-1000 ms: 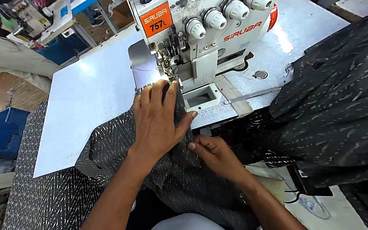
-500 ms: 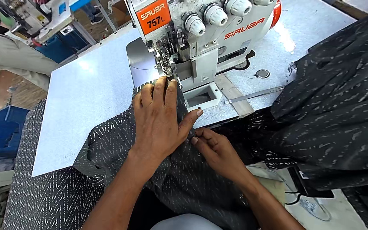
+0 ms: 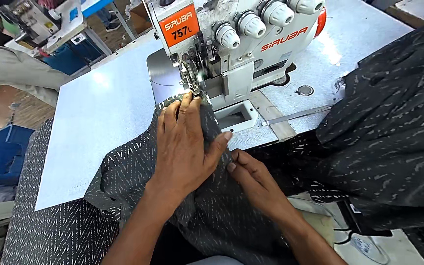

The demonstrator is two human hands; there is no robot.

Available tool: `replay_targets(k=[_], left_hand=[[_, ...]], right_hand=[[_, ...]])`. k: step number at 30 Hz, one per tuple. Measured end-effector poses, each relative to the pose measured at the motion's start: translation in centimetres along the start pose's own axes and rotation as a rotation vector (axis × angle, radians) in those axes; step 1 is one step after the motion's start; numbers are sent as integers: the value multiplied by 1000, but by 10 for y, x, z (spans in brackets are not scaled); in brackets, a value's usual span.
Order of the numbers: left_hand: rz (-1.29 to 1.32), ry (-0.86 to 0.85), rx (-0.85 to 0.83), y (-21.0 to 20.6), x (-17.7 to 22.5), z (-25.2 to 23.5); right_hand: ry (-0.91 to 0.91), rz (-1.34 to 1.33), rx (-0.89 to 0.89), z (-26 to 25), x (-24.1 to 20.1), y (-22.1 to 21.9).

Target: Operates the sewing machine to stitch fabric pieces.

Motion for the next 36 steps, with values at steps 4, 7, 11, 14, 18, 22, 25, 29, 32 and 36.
replay_targets(k=[4,7,11,14,18,22,25,29,32,36], left_hand=[[151,15,-39,2,-24,-17],[177,36,-64,-2,-44,-40],[160,73,-79,-11,-67,-73],[135,103,-99,-14,-79,-91],[100,107,-103,-20,-92,-113],[387,145,182,-10,-92,-92],[483,164,300,4,-102,-26],[348,398,125,-1,-143,68],[119,500,-43,-5,-167,114],[35,497,-86,-8,-175,133]], right_hand=[[15,33,11,-22,-15,-2],[36,64,16,-44,-27,-6],[61,118,50,-73,-35,-8],[74,144,96,-86,-39,-10],[40,130,158,-91,-42,-13],[79,108,252,-80,-41,-16],[175,231,235,-65,-43,-5],[92,273,156,-66,-43,4],[43,288,139,-68,-45,2],[-5,196,41,-77,-45,-3]])
Point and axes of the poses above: each hand's wrist, its own z-axis away from the middle knuckle, its own y-axis out of the back of the hand, x = y × z, the point moved 2 cm from there along -z, towards the middle knuckle, and after that the axes turned 2 degrees about -z, right-handed, at the moved point
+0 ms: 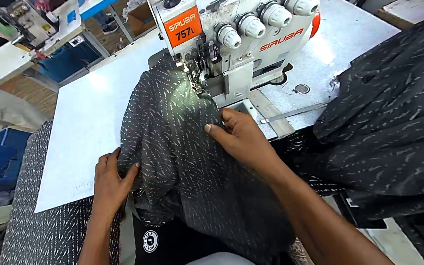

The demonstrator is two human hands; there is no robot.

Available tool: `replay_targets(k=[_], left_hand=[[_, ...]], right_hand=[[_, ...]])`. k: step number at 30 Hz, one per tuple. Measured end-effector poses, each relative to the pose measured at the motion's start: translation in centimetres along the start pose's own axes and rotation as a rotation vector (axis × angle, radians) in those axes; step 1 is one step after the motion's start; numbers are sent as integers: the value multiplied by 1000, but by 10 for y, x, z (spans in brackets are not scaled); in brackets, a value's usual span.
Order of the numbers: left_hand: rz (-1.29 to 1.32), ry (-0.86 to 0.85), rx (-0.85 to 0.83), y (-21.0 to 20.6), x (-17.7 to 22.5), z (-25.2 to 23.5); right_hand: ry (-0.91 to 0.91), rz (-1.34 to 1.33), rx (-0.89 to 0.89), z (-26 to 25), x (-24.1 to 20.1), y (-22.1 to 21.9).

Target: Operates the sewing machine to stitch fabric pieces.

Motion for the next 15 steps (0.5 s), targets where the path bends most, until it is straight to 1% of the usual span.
replay_targets(k=[2,4,5,7,8,10,11,13,14,15], left_hand=[[91,-14,17,4,-3,-7],[233,22,49,24,-1,-19],[301,64,101,41,1,-27],[392,144,237,77,6,-52],[397,127,308,90,7,-65],[331,-18,361,105,24,-82],[274,-136,359,107,42,-83],[209,-378,371,93,94,-70],[242,-470,323,79,123,-60],[294,-540,232,64,149,-52]], right_hand=[[-27,-267,-98,4,-8,-4],[-75,-538,-176,12,-12,-4],[-94,-593,-194,13,-9,-3],[-124,-573,-191,12,3,-4],[-129,-547,-193,13,7,-5],[-114,-508,-192,14,7,-6],[-103,-488,-185,15,4,-7],[-73,-472,-175,19,3,-7],[-60,-476,-167,20,5,-7],[-51,-474,-163,20,7,-7]])
Point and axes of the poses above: each hand's wrist, its own z-axis away from the middle knuckle, its own y-axis out of the back of the hand, x = y × z, the point moved 2 cm from there along -z, towards the middle knuckle, and after that the axes turned 2 degrees about -z, right-handed, at the moved point
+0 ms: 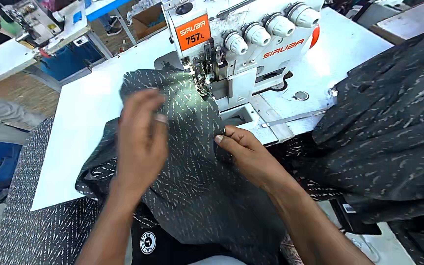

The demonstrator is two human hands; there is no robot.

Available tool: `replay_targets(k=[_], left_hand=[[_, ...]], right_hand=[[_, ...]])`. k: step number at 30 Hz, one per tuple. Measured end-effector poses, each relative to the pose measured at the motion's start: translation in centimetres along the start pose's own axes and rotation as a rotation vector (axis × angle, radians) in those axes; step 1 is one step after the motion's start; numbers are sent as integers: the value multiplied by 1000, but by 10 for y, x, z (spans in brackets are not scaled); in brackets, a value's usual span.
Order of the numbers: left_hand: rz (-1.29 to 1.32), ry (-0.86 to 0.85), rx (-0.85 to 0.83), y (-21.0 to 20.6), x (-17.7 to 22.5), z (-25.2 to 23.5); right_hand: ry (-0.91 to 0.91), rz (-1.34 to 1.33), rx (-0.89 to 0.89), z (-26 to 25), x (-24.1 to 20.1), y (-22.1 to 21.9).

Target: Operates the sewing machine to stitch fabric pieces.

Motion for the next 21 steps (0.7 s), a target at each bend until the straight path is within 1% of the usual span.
replay_targets(k=[2,4,8,10,14,17,21], left_hand=[[116,-68,-131,-36,21,-4],[109,-79,-176,-53,22,-9],[55,-83,-190,-54,12,-17],[55,-102,-226,-53,5,-21],[109,-178,-289,-54,-17,-39],[175,-205,-355,-50,-22,-46],[195,-230,-417,-49,-26,-51]], right_hand=[[9,7,-6,0,1,1],[13,34,-9,2,-1,0],[-2,83,-13,3,-5,0],[-7,91,-18,-2,-5,1],[19,97,-2,-9,-10,0],[26,108,5,-8,-11,2],[37,92,19,-7,-9,2]])
Point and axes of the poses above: each hand's wrist, its own z-axis away from the middle knuckle, its own y-axis out of the back of the hand, x = y × z, the point moved 2 cm from there along -z, towards the middle knuckle, and after that the axes turned 2 degrees about -z, right-handed, at the moved point
